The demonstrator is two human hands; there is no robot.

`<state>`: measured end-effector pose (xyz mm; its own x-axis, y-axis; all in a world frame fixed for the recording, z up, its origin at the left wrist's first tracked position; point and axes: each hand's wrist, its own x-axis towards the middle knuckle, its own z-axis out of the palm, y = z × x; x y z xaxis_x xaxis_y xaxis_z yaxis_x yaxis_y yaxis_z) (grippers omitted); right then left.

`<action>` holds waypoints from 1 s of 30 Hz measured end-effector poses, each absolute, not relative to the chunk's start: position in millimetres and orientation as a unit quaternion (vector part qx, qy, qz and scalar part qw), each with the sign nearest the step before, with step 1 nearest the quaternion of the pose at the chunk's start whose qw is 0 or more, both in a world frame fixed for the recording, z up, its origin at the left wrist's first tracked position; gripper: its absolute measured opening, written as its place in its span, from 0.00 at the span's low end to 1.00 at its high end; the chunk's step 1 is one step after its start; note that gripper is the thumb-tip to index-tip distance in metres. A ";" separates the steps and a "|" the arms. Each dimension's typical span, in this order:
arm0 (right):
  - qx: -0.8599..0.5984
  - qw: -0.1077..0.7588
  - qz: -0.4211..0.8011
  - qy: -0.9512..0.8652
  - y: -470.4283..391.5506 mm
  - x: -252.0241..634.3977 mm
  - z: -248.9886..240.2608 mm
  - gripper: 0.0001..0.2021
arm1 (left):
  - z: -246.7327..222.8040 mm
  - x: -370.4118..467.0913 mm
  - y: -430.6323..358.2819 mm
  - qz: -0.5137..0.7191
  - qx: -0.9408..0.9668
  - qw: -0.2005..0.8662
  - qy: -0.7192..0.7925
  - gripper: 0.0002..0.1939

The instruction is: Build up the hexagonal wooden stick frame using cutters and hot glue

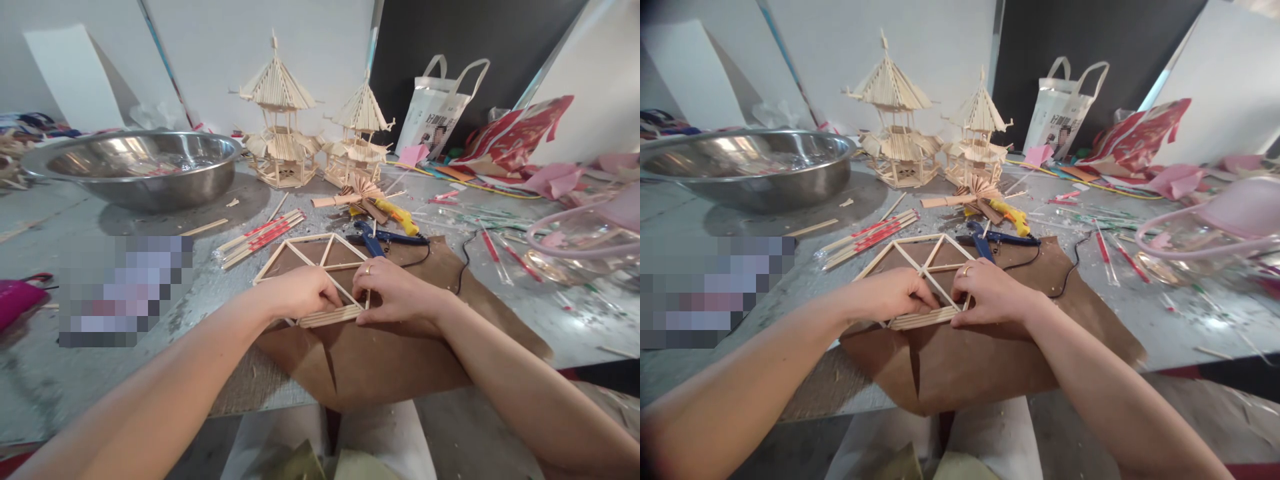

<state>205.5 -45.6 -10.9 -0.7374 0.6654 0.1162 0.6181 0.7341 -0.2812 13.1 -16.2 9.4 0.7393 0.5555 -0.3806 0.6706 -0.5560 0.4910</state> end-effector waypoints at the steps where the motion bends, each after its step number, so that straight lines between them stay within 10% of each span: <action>1: -0.348 0.104 0.112 -0.925 -45.8 205.5 -10.6 0.15 | 9.3 13.1 -16.2 -0.091 0.877 0.317 0.349 0.14; 30: -0.305 0.125 0.089 -0.940 -50.9 201.1 -7.2 0.12 | 6.4 10.9 -14.7 -0.078 0.880 0.316 0.346 0.12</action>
<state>201.1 -50.9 -7.2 -0.7828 0.5954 0.1809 0.5508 0.7982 -0.2439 10.9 -14.7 6.4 0.7477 0.5602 -0.3567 0.6592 -0.5609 0.5009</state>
